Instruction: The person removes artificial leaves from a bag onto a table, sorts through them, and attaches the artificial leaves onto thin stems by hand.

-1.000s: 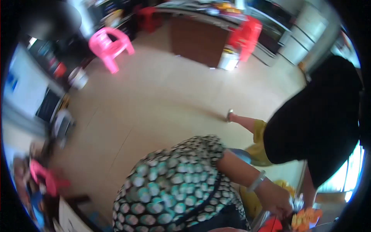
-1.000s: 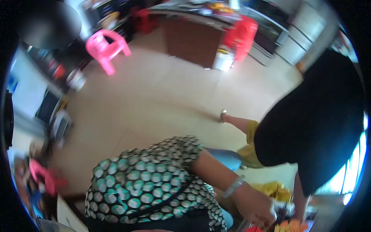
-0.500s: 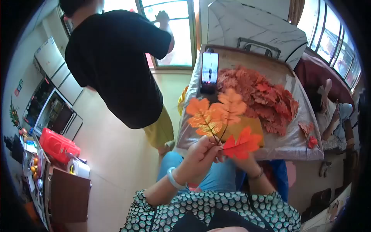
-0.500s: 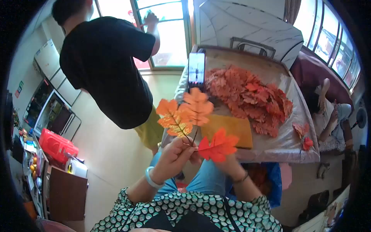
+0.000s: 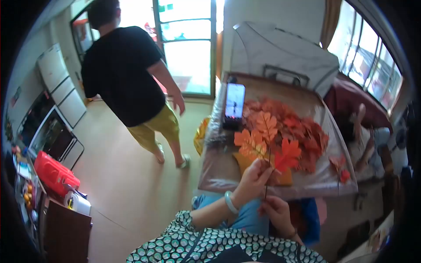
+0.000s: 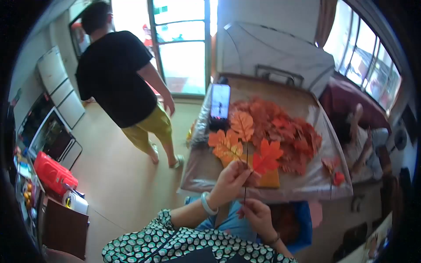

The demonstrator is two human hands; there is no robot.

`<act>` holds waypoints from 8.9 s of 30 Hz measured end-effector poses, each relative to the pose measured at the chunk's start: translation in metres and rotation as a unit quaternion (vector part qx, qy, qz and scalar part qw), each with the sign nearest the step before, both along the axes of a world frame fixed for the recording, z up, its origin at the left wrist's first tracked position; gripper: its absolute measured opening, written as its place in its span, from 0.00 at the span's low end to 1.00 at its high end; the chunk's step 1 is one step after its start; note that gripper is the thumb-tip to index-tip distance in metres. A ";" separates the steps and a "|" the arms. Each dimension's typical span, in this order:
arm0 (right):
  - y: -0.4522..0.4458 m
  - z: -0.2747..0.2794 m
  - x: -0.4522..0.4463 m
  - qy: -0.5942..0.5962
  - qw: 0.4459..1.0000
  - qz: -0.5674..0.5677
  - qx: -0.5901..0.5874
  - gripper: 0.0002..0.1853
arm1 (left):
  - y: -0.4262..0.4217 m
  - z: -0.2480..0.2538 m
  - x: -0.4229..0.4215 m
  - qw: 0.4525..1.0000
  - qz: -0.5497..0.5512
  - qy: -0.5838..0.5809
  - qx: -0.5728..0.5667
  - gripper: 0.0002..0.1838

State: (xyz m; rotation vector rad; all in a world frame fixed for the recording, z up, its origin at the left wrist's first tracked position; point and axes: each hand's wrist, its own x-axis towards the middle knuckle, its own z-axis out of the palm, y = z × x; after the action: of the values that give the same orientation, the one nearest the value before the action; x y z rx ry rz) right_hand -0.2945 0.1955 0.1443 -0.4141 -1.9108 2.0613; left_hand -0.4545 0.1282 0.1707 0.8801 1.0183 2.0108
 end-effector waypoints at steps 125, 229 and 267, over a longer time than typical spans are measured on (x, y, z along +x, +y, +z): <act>0.133 0.067 -0.235 0.104 0.964 -0.197 0.143 0.07 | -0.018 0.086 -0.171 0.967 0.122 0.133 -0.178 0.04; 0.314 0.163 -0.351 0.122 0.984 -0.126 0.023 0.06 | 0.244 0.163 -0.398 0.988 0.043 -0.002 -0.149 0.09; 0.338 0.152 -0.470 0.197 0.962 -0.012 -0.187 0.05 | 0.232 0.136 -0.394 0.959 0.062 0.116 -0.249 0.08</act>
State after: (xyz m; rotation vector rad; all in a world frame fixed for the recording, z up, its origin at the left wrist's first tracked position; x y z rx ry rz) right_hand -0.7642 0.5332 0.2967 -0.0910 -1.2872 2.2819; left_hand -0.8488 0.3604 0.3064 0.7956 1.6574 1.6483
